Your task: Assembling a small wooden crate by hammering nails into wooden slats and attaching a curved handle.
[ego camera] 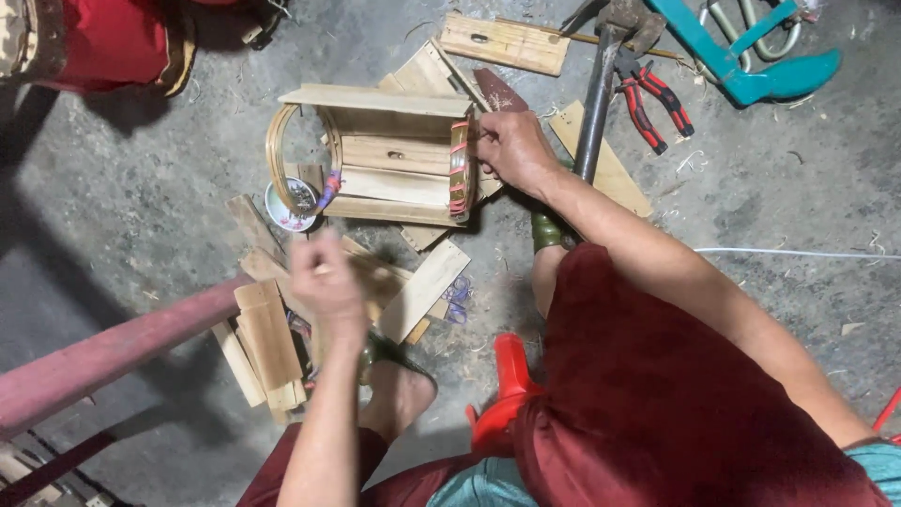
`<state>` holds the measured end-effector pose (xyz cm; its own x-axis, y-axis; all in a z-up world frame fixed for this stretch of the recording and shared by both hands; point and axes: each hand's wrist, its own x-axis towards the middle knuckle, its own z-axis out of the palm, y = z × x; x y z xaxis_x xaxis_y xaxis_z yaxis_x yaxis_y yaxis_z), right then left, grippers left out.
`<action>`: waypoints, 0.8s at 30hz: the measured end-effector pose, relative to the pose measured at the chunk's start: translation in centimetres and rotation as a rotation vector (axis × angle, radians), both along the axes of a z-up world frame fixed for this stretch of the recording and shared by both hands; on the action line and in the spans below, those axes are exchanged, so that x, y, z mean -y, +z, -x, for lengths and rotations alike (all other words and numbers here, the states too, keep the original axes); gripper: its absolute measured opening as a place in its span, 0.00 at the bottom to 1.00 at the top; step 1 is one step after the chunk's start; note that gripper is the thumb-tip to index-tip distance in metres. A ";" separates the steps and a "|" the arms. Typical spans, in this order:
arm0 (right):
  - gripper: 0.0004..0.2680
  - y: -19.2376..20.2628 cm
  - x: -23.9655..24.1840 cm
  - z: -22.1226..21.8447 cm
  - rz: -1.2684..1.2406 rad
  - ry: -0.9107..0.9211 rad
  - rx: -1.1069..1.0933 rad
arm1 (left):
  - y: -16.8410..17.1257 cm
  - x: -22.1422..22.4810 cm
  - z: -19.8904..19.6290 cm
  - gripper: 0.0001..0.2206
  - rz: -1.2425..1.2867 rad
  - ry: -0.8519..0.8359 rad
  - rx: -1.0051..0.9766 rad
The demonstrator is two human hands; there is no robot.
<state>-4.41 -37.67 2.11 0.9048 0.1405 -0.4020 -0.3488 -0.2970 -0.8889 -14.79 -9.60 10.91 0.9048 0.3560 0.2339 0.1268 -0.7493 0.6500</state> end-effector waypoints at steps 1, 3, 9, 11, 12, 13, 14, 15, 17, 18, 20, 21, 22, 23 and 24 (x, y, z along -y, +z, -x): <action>0.05 0.5 -0.1 0.1 0.000 0.005 0.003 | 0.7 2.1 -1.2 0.14 0.000 0.005 0.003; 0.05 1.6 -0.4 0.2 -0.006 0.005 -0.003 | 2.2 6.1 -3.8 0.13 0.059 -0.315 -0.045; 0.05 -0.3 -0.3 0.4 0.002 0.011 -0.007 | -6.2 7.7 -10.2 0.02 -0.022 -0.504 -0.856; 0.05 0.5 0.0 0.3 0.003 0.009 -0.007 | -8.6 7.9 -11.2 0.01 -0.044 -0.503 -0.903; 0.05 0.8 0.1 0.3 0.002 0.008 -0.005 | -9.9 7.9 -11.6 0.02 -0.067 -0.501 -0.948; 0.05 0.9 0.0 0.3 0.001 0.007 -0.011 | -10.1 8.0 -11.5 0.02 -0.067 -0.501 -0.954; 0.05 1.1 -0.1 0.3 0.009 0.008 -0.002 | -10.3 8.2 -11.5 0.02 -0.081 -0.493 -0.951; 0.05 1.2 -0.1 0.3 0.015 0.008 0.005 | -10.5 8.3 -11.4 0.02 -0.096 -0.484 -0.952; 0.05 1.0 0.0 0.3 0.015 0.009 0.016 | -8.5 9.4 -11.2 0.04 -0.099 -0.462 -0.954; 0.05 1.0 0.0 0.3 0.018 0.011 0.034 | -7.4 9.9 -11.2 0.09 -0.102 -0.440 -0.949; 0.05 1.0 0.0 0.2 0.018 0.010 0.044 | -6.8 10.8 -11.2 0.10 -0.082 -0.402 -0.926; 0.04 1.0 0.0 0.4 0.016 0.009 0.046 | -6.5 11.2 -10.9 0.11 -0.062 -0.364 -0.911; 0.04 0.7 0.0 0.6 0.017 0.012 0.045 | -6.8 11.4 -10.8 0.11 -0.060 -0.361 -0.912; 0.04 0.5 0.0 0.7 0.028 0.013 0.059 | -7.0 11.5 -10.7 0.13 -0.047 -0.344 -0.917; 0.04 0.3 0.0 0.8 0.040 0.013 0.073 | -7.2 11.7 -10.6 0.15 -0.035 -0.327 -0.922</action>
